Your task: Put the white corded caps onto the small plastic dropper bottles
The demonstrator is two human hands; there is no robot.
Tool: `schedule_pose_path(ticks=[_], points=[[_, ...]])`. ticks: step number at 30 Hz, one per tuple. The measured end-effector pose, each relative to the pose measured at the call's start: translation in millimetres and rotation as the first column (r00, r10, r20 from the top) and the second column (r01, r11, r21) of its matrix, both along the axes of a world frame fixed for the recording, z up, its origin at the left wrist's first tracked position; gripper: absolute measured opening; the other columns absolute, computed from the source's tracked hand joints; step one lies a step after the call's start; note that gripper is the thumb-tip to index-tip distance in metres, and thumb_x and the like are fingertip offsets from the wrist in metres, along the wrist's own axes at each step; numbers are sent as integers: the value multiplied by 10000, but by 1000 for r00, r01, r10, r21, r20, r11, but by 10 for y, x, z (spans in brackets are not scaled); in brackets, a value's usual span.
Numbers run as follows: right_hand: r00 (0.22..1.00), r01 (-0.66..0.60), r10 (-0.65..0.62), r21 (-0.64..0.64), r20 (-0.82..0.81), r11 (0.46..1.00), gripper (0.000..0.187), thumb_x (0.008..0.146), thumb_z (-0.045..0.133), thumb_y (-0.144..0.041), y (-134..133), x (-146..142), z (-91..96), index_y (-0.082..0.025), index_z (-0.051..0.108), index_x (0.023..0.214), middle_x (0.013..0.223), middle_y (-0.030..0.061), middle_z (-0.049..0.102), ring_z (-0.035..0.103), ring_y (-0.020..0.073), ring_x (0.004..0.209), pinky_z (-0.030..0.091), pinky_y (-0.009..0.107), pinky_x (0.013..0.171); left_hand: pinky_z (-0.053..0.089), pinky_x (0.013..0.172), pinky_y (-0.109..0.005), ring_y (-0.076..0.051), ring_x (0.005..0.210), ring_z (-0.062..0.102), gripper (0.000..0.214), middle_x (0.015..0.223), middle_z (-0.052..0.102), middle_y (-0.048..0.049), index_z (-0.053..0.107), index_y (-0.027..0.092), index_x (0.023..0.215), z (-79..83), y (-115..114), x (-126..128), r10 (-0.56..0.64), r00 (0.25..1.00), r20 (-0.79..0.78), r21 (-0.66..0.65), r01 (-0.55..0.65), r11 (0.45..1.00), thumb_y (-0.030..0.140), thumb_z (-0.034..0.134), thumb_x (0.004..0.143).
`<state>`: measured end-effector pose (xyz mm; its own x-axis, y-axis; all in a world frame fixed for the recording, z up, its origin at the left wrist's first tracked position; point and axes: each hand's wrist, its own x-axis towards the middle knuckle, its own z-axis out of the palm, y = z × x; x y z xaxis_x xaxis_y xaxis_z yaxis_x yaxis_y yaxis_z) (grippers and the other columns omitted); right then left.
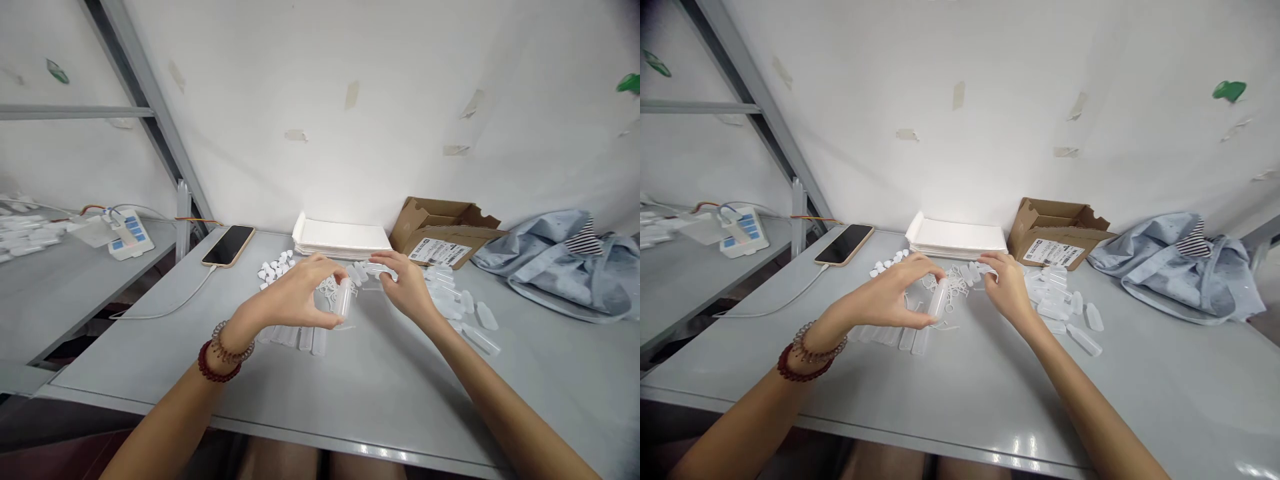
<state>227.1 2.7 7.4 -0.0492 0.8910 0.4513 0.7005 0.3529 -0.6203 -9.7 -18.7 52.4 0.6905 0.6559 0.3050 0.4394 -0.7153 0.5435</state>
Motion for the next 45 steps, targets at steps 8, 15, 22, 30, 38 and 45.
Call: schedule_pose_path(ticks=[8,15,22,30,38,45], points=[[718,-610,380,-263,-584,748,333,909,480,-397,-333,-214,118,-203,691,1078,912,60,707,632,211,915,469,396,887,454,807,-355,-229,959,505,385,965,577,-30,571,242,1055,-74,-41,115,-91,996,13,-1,91,996,269,700,693],[829,-502,324,-352,-457,790,362,844,570,-490,-363,-162,117,-177,648,679,554,-45,407,364,98,546,331,257,549,445,806,-355,-243,998,463,466,1022,551,-50,534,232,1154,-149,-12,115,-25,999,-39,108,29,994,310,686,720],[890,-373,157,-486,-428,790,302,760,653,-457,-363,-199,123,-160,692,714,563,-46,400,252,78,526,205,253,493,413,799,-381,-257,943,450,300,1033,541,-103,529,142,1017,-230,-95,246,56,972,-229,344,27,938,293,603,768],[914,-394,259,-523,-313,756,412,843,529,-442,-396,-214,103,-183,433,538,548,-64,231,199,80,517,173,254,485,405,759,-366,-248,894,440,240,916,530,-80,516,144,882,-183,-162,260,87,953,-291,255,-11,967,297,591,712],[871,-410,485,-426,80,807,294,861,481,-172,-440,-228,58,-160,520,570,598,-23,478,404,94,550,321,243,552,410,791,-347,-236,922,430,276,893,524,-68,509,143,871,-186,-165,183,13,912,-409,85,24,996,340,611,707],[826,-445,541,-404,160,799,187,858,546,-135,-441,-188,-25,-160,724,805,795,43,655,576,136,675,427,257,640,406,789,-348,-233,899,431,281,879,513,-67,483,149,802,-261,-207,216,-3,860,-511,83,53,995,362,638,704]])
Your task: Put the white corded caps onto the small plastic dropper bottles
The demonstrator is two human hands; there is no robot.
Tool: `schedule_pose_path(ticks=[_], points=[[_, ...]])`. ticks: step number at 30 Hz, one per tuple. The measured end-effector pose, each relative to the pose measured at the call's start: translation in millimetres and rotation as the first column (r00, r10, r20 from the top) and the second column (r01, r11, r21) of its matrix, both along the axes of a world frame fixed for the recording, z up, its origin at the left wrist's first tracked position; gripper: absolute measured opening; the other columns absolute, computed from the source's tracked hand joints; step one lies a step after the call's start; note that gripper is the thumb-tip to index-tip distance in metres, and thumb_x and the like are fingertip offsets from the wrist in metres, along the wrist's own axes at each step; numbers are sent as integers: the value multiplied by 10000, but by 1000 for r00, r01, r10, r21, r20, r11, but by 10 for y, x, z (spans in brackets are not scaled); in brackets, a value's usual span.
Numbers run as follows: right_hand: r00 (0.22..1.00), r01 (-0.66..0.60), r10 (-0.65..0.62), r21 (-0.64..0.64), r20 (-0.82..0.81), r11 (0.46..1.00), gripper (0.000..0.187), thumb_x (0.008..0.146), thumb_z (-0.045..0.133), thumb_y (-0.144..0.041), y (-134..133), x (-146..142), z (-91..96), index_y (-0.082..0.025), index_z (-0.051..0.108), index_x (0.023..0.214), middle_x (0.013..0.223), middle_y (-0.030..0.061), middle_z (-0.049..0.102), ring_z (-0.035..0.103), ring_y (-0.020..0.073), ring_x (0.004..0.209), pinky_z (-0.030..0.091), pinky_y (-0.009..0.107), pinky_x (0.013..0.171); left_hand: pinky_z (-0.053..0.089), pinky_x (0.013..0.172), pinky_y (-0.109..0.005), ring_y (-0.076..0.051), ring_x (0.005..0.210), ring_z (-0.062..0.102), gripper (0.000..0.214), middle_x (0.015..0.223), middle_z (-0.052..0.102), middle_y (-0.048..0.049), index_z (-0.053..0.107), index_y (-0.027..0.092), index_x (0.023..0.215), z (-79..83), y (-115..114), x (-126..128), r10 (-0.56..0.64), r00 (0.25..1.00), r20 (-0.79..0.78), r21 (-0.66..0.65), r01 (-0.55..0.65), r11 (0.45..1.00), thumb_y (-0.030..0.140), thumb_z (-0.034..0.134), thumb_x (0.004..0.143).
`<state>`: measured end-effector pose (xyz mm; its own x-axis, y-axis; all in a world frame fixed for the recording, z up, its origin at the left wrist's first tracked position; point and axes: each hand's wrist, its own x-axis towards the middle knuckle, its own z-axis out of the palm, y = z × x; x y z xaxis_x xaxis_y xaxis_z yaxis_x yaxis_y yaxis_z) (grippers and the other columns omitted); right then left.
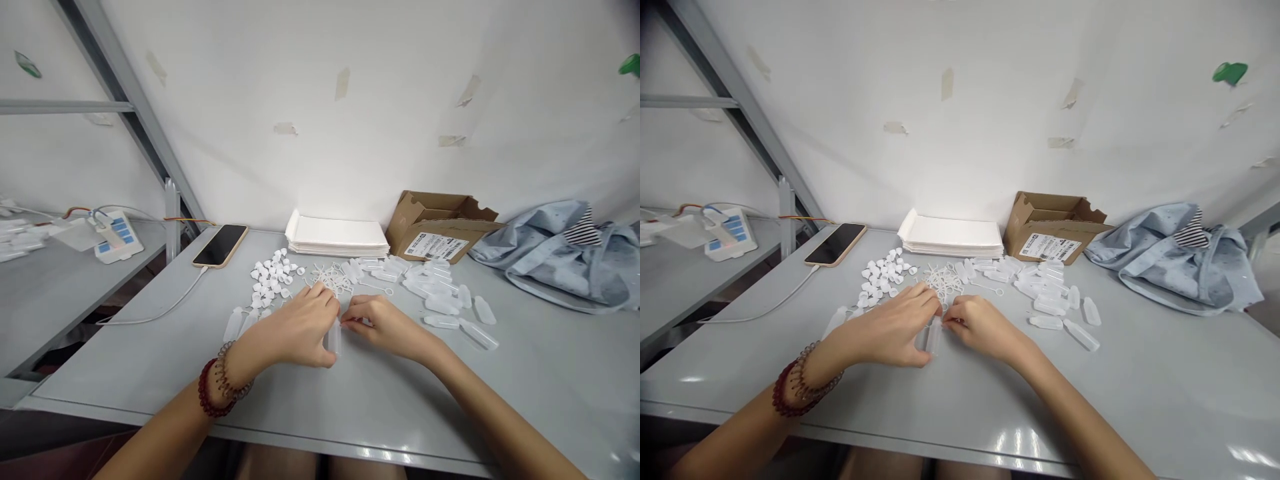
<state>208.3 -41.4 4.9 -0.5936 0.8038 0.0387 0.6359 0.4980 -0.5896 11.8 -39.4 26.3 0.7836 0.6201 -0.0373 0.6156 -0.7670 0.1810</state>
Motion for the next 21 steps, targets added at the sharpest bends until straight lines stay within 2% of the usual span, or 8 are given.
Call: schedule_pose_path(ticks=[4,11,21], points=[[999,-36,37,45,-10,998,176,862,558,-119,8,-19,-77,-154,729,839,819,61,664,602,164,766,465,277,704,409,812,-352,-240,921,432,268,899,514,-78,488,143,805,3,-10,-11,21,999,-39,-20,-21,1000,349,632,710],[999,-34,35,162,-1,986,148,857,585,-119,23,-78,-189,-150,729,847,806,74,638,576,188,809,482,305,730,400,878,-379,-270,1002,415,266,977,513,-113,511,125,856,-23,-16,-48,49,995,-90,-46,-53,998,333,619,729],[998,-34,39,110,-42,993,124,848,595,-133,7,-78,-142,-157,717,848,839,70,659,581,192,844,482,322,770,394,917,-386,-279,1039,426,379,1045,514,-132,532,93,951,-25,-8,-56,52,991,-120,-93,-64,994,390,660,753]])
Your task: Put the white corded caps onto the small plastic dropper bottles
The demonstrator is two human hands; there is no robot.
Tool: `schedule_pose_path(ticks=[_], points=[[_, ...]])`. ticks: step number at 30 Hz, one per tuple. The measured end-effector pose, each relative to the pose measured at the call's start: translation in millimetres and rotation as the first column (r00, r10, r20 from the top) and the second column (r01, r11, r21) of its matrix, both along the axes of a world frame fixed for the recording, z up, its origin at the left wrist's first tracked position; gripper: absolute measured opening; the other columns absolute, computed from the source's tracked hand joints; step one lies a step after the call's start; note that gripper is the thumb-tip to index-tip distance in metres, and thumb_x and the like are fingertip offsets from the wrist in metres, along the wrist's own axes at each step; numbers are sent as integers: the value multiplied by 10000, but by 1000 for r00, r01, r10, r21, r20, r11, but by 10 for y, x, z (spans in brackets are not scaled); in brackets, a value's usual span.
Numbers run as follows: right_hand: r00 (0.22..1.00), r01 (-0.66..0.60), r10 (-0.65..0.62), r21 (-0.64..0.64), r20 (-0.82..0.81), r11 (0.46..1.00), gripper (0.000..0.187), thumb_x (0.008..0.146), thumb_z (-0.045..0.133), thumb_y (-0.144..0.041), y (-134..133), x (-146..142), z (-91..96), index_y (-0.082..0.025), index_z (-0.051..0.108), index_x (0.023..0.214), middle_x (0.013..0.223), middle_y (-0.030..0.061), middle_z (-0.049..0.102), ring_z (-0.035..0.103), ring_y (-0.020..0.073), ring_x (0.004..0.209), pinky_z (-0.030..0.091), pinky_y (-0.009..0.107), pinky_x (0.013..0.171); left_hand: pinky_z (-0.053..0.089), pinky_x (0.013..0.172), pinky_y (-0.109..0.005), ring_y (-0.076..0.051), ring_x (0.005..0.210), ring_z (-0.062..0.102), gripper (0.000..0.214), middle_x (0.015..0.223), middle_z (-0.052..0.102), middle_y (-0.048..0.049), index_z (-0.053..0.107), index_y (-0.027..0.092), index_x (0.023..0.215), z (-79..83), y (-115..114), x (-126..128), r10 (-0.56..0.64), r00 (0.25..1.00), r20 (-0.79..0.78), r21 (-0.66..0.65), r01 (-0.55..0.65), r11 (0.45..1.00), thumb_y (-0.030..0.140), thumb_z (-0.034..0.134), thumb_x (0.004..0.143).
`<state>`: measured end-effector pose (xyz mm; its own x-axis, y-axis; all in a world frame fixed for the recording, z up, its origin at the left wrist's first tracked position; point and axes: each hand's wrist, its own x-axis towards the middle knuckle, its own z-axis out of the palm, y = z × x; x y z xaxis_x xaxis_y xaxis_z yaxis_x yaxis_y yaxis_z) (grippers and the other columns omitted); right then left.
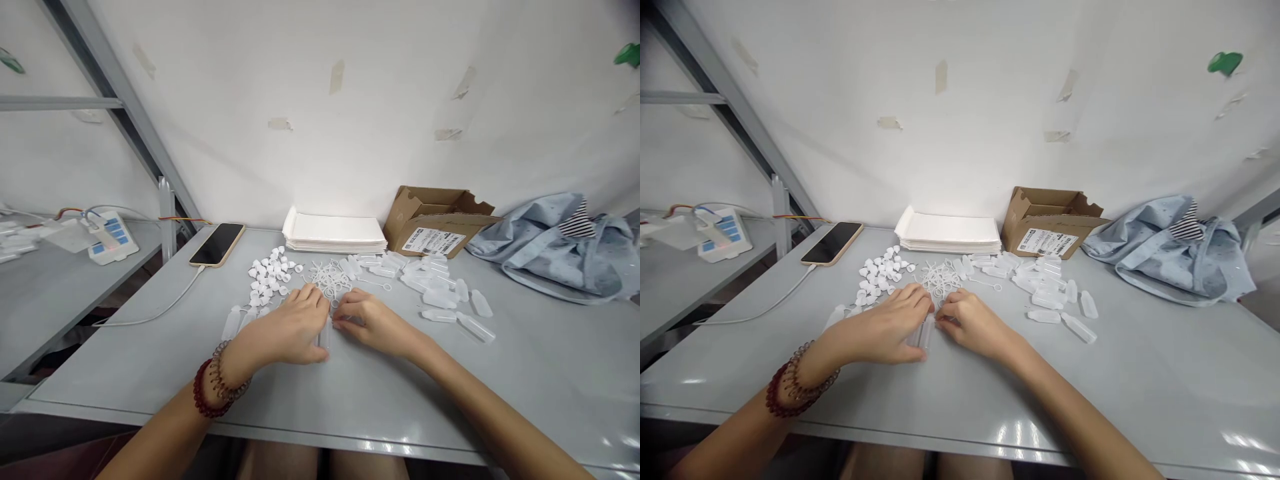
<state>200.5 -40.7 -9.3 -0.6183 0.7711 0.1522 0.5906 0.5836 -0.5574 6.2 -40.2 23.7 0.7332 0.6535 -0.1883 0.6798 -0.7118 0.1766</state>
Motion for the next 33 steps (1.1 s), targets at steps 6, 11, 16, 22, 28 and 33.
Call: schedule_pose_path(ticks=[6,11,16,22,28,33], points=[[999,47,-47,-17,-17,999,152,867,563,-180,63,156,232,-176,713,888,867,56,697,601,186,851,472,328,789,401,918,-377,-289,1081,434,573,1096,519,-129,531,105,1051,27,4,-13,17,994,112,-63,-10,998,526,710,707],[922,385,-377,110,-88,916,180,861,547,-267,278,651,393,-187,709,863,888,51,724,626,180,771,477,304,698,413,906,-372,-266,1113,441,546,1141,533,-116,508,131,1153,84,28,84,57,935,351,-73,-34,997,572,554,834],[851,516,-522,258,-51,817,193,817,520,-163,544,1009,169,-165,711,841,834,70,726,641,192,730,483,338,736,424,888,-332,-223,1067,489,214,1057,569,-98,577,132,1044,58,293,550,-62,907,417,74,34,997,255,436,938],[906,401,-423,273,28,875,195,749,563,-62,617,964,-6,-151,725,815,868,82,736,652,202,810,479,319,783,416,877,-380,-275,995,522,204,941,602,-153,629,102,835,-213,588,1184,-213,947,240,192,169,967,68,428,847],[916,339,-385,297,110,892,245,720,550,8,605,892,-29,-148,719,805,870,75,731,625,205,865,450,292,790,416,858,-403,-284,955,526,167,863,624,-146,579,127,686,-269,611,1319,-125,947,296,134,89,987,-10,486,704],[892,371,-424,278,158,886,148,762,586,-54,585,874,-55,-139,708,764,756,78,703,606,217,819,437,291,745,462,701,-327,-198,754,580,159,776,649,-78,586,137,740,25,660,1099,-18,880,474,-69,58,996,149,458,834]])
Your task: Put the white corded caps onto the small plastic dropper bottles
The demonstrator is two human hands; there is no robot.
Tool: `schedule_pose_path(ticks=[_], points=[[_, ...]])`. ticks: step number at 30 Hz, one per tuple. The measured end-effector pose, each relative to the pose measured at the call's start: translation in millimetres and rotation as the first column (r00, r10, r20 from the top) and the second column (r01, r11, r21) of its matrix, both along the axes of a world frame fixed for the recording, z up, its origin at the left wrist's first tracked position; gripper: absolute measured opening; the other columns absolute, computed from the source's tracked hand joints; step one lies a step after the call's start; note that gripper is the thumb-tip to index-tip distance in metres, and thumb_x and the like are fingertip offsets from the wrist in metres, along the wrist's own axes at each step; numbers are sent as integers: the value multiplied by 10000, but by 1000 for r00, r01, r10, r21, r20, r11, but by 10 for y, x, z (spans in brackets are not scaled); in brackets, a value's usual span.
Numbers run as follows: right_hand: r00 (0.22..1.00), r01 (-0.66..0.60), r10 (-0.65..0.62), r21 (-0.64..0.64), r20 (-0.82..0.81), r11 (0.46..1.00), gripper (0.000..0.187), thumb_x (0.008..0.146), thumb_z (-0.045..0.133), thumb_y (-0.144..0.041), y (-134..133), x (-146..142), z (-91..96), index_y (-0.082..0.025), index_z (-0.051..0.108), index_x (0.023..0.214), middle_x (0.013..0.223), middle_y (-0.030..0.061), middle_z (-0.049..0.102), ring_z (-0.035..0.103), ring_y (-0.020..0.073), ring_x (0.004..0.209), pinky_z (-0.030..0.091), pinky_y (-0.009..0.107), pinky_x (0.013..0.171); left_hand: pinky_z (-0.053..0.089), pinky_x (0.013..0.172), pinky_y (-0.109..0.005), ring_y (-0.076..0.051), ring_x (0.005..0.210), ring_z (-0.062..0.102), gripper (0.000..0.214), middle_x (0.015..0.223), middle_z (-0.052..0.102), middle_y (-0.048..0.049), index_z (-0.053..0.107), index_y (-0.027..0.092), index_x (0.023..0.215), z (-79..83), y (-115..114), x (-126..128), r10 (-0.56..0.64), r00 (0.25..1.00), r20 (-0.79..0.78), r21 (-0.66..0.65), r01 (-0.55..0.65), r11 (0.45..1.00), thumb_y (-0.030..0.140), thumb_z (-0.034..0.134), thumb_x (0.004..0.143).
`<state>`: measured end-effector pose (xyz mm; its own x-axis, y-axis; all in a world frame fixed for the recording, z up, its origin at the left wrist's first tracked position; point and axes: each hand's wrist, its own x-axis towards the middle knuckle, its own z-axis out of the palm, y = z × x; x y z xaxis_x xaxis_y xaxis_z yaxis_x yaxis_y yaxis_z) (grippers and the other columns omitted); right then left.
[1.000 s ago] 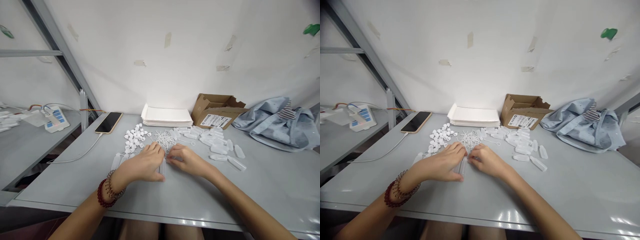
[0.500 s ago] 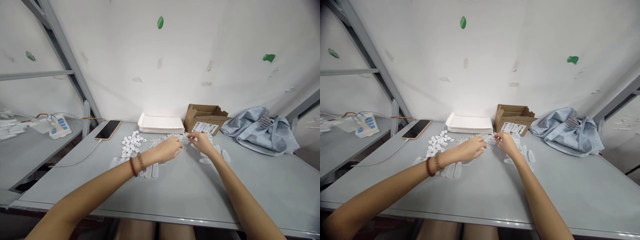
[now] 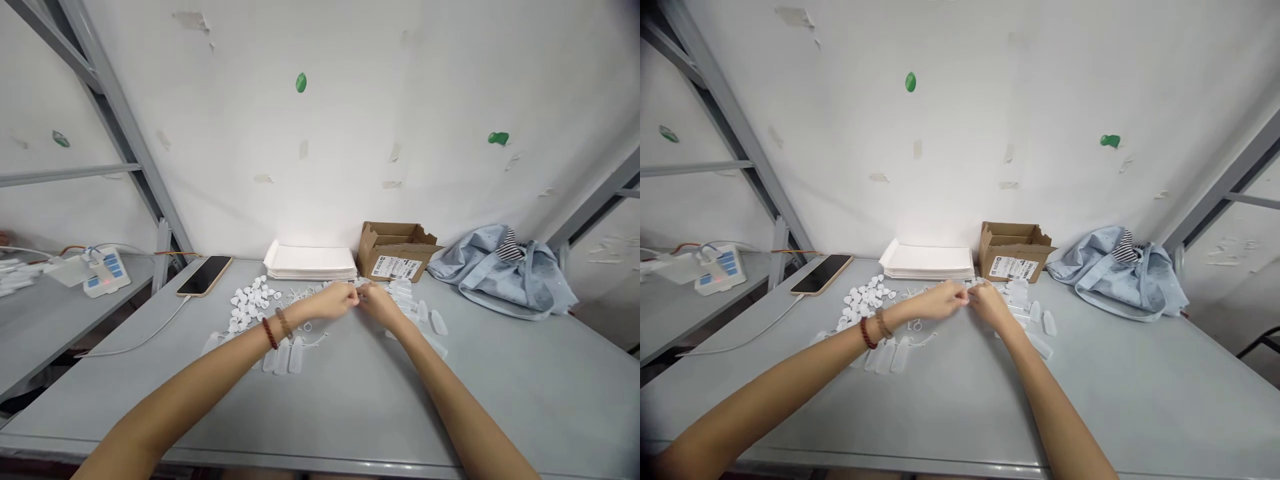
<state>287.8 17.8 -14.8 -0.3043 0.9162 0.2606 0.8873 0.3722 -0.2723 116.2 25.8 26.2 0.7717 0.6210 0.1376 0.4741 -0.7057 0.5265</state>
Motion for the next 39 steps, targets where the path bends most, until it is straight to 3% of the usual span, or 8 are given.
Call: schedule_pose_path(ticks=[3,4,6,9,13,18,26,39], points=[[999,36,-36,7,3,999,112,767,612,-80,-16,17,41,-133,710,783,785,101,702,603,251,867,442,316,746,486,722,-301,-158,804,610,296,935,670,-85,586,133,931,216,13,-283,74,979,191,-140,-48,989,311,350,938],[999,46,-46,19,-5,999,120,773,609,-82,-27,19,68,-128,711,816,819,114,707,601,265,893,447,334,758,486,763,-313,-157,822,612,278,933,670,-94,597,125,893,271,7,-388,176,908,379,-322,-49,946,344,428,916],[998,59,-58,52,-32,997,158,808,586,-108,-65,-1,136,-130,707,908,904,129,711,594,281,944,455,373,796,476,827,-332,-150,827,609,241,890,670,-83,617,127,831,342,-24,-588,335,767,548,-552,30,833,359,558,859],[990,42,-24,128,-141,991,205,867,558,-219,-181,-123,229,-177,678,1028,971,102,709,605,259,938,475,398,813,461,875,-341,-141,807,605,191,801,666,-58,644,132,771,333,-103,-807,476,641,602,-679,97,728,319,644,805],[923,-39,120,222,-366,974,228,881,567,-343,-408,-401,265,-207,668,1032,902,74,709,626,221,812,513,364,714,456,873,-327,-136,818,620,164,811,693,-54,664,135,804,179,-220,-928,545,611,574,-717,52,696,299,663,798],[889,-105,206,256,-409,961,228,888,574,-350,-557,-606,218,-201,659,1039,876,70,701,622,206,803,512,354,723,475,819,-307,-135,788,635,201,811,726,-43,665,157,977,48,-318,-930,558,660,504,-703,-63,709,268,655,809],[883,-109,204,237,-423,965,236,889,568,-374,-559,-606,188,-215,665,1033,867,71,698,617,211,801,513,369,716,492,586,-253,-116,622,598,202,755,691,-54,678,119,975,0,-339,-879,556,663,502,-707,-56,705,234,574,845],[838,-105,153,120,-523,987,194,855,612,-348,-600,-658,216,-209,686,968,802,37,689,595,188,753,494,338,698,477,527,-221,-97,578,580,125,699,647,-26,603,122,913,-28,-368,-827,580,630,517,-745,-4,668,232,577,859]])
